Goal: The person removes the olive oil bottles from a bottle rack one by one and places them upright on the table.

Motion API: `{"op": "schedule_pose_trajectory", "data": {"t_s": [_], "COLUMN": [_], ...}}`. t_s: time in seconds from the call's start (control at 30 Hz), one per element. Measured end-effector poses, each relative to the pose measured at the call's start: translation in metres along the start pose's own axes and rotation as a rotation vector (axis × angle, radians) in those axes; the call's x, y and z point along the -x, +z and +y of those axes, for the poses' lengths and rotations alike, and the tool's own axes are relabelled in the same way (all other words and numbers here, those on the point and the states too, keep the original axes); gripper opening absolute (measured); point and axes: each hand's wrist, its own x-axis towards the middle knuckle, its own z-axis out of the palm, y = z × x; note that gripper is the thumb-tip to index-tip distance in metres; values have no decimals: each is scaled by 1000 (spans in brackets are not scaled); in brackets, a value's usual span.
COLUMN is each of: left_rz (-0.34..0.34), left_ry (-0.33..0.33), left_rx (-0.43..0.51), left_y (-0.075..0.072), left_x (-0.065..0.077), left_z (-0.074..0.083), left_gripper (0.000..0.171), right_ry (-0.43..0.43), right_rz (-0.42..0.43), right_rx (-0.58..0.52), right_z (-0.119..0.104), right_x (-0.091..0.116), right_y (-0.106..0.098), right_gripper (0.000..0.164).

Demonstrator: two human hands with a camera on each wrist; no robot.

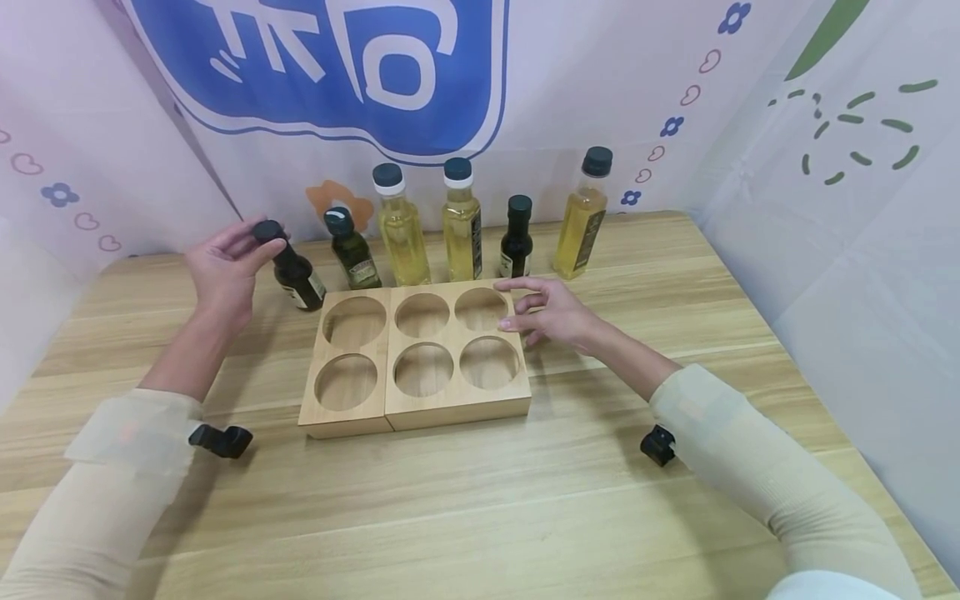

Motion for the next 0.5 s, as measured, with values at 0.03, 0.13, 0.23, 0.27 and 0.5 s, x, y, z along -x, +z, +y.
{"op": "schedule_pose_trajectory", "data": {"t_s": [0.03,0.13,0.23,0.27,0.5], "left_rz": [-1,-8,-39,-56,-196], "left_ry": [4,-2,-32,-37,-15], "left_rx": [-12,-63,-125,-154,-365], "left_y": [-1,-2,-4,-6,-18], "left_x": [0,1,2,3,13], "left_z": [0,0,2,3,9], "left_gripper": [54,56,60,62,71], "right_ry": [0,-6,-44,-69,-260], "right_rz": [0,1,4,7,72], "right_rx": [0,6,61,95,449], "right_z": [0,1,2,2,5], "right_x": [0,-1,1,2,11], "right_y": [0,0,0,0,1], "right_gripper": [61,61,61,61,53]}}
